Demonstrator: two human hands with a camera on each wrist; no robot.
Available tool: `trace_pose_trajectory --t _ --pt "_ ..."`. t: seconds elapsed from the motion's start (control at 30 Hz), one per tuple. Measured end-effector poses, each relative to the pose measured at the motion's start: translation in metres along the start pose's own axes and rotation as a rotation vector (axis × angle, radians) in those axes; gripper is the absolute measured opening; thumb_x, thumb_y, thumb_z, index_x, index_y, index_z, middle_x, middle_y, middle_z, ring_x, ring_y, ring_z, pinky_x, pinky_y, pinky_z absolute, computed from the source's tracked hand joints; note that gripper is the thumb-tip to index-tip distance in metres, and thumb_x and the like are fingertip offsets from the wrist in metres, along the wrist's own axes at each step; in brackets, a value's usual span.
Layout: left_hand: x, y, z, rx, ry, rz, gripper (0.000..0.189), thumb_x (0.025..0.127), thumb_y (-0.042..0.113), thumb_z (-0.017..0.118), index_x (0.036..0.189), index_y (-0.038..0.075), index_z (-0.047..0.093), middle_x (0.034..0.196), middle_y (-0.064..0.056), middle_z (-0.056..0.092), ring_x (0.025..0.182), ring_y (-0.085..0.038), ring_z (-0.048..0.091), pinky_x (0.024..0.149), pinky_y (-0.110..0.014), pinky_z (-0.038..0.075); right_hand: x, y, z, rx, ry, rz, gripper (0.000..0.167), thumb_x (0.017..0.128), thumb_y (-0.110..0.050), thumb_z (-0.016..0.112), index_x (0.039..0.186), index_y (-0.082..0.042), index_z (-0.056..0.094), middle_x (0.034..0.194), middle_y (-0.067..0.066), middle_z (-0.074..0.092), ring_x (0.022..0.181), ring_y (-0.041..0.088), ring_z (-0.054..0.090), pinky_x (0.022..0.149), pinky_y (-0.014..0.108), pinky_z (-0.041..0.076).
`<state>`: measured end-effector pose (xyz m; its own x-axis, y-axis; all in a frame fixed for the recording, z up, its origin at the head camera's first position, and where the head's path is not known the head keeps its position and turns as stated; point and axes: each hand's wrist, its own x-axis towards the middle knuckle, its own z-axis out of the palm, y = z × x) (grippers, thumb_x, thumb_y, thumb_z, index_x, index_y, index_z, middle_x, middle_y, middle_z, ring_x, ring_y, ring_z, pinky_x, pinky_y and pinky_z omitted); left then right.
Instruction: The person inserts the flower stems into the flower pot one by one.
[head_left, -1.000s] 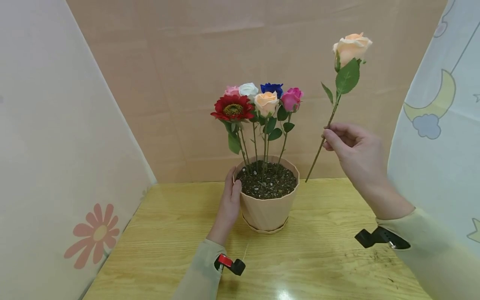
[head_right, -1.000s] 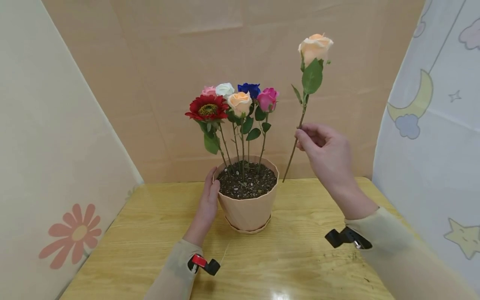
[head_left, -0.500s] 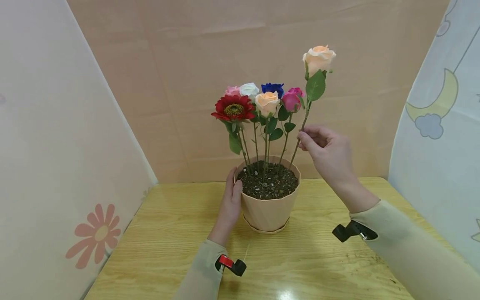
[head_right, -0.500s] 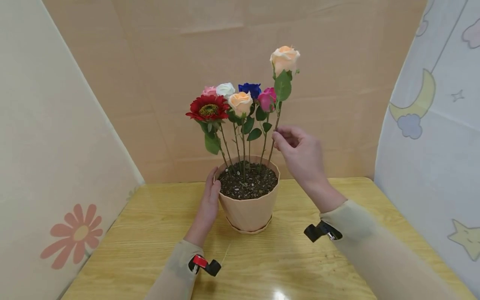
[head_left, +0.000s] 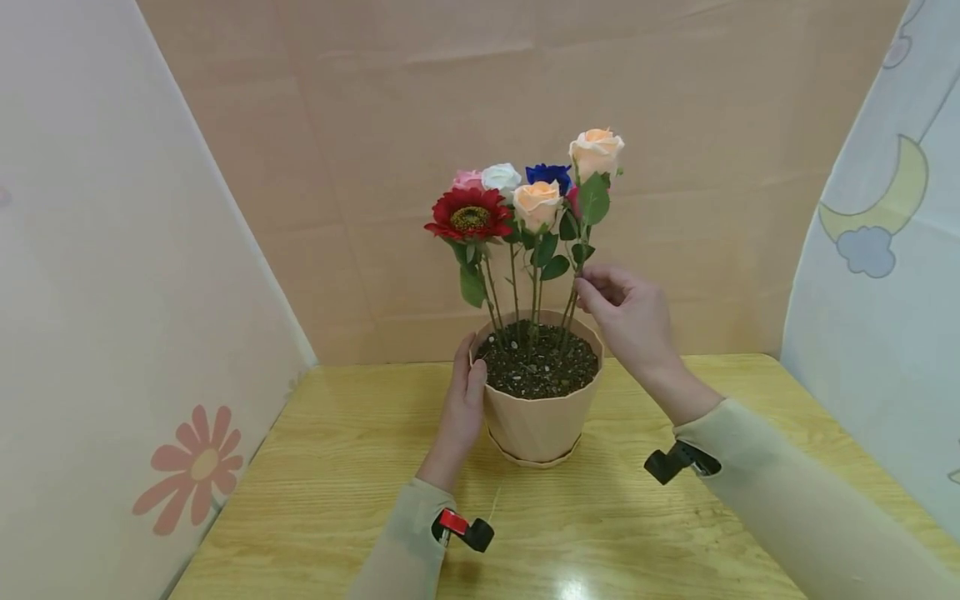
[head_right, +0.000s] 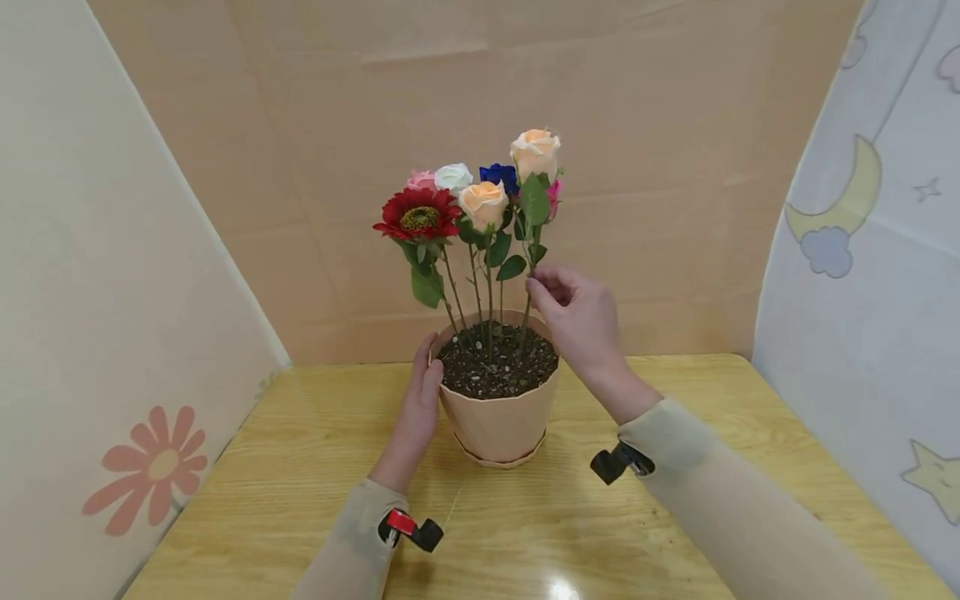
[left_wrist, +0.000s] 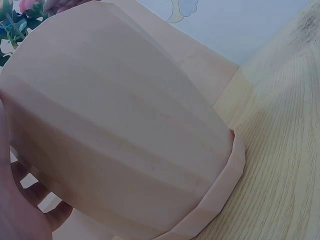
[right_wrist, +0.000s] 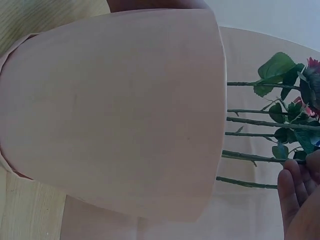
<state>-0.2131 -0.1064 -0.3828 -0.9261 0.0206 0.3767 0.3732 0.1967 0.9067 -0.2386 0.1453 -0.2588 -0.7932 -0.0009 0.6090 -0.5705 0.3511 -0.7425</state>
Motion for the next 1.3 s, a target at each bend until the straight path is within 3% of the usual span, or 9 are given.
trace_pose_trajectory --t 0.27,0.47,0.7,0.83,1.07,1.3 --pt "0.0 -0.001 0.001 0.008 0.007 0.001 0.059 0.123 0.033 0.035 0.177 0.014 0.022 0.181 -0.016 0.021 0.164 -0.042 0.026 0.13 -0.064 0.023 -0.001 0.005 0.003 -0.034 -0.025 0.024 0.03 0.111 -0.03 0.07 0.123 -0.005 0.081 0.106 0.014 0.081 0.086 0.017 0.074 0.076 0.016 0.056" --pt "0.0 -0.003 0.0 -0.001 0.007 0.005 0.058 0.123 0.033 0.034 0.177 0.014 0.021 0.181 -0.016 0.02 0.164 -0.041 0.024 0.13 -0.064 0.022 0.0 0.01 0.008 -0.079 -0.016 -0.011 0.025 0.112 -0.027 0.069 0.121 -0.007 0.081 0.102 0.009 0.082 0.084 0.021 0.075 0.074 0.016 0.055" --pt "0.0 -0.003 -0.001 -0.009 -0.01 -0.002 0.059 0.123 0.032 0.035 0.177 0.013 0.019 0.182 -0.016 0.017 0.166 -0.041 0.019 0.131 -0.064 0.021 -0.006 0.02 0.016 -0.125 -0.084 -0.012 0.025 0.113 -0.023 0.067 0.121 -0.002 0.078 0.103 0.009 0.08 0.09 0.034 0.078 0.073 0.016 0.053" --pt "0.002 -0.003 0.0 -0.022 -0.007 0.009 0.059 0.122 0.028 0.033 0.177 0.011 0.019 0.182 -0.019 0.017 0.166 -0.042 0.019 0.131 -0.065 0.019 -0.008 0.021 0.018 -0.142 -0.085 -0.027 0.024 0.113 -0.022 0.067 0.122 -0.003 0.078 0.101 0.009 0.08 0.087 0.03 0.079 0.071 0.016 0.054" --pt "0.002 -0.002 0.0 -0.012 -0.008 0.006 0.059 0.123 0.03 0.034 0.177 0.012 0.019 0.182 -0.018 0.018 0.166 -0.042 0.018 0.131 -0.064 0.019 -0.009 0.025 0.021 -0.223 -0.098 -0.068 0.019 0.113 -0.018 0.067 0.117 -0.003 0.078 0.095 0.008 0.079 0.08 0.02 0.074 0.071 0.031 0.054" --pt "0.002 -0.001 0.001 -0.017 -0.006 -0.002 0.059 0.123 0.032 0.033 0.177 0.013 0.019 0.182 -0.018 0.017 0.166 -0.04 0.02 0.131 -0.062 0.02 -0.012 0.025 0.023 -0.233 -0.109 -0.066 0.018 0.113 -0.014 0.066 0.119 -0.001 0.076 0.097 0.01 0.079 0.081 0.022 0.075 0.072 0.036 0.056"
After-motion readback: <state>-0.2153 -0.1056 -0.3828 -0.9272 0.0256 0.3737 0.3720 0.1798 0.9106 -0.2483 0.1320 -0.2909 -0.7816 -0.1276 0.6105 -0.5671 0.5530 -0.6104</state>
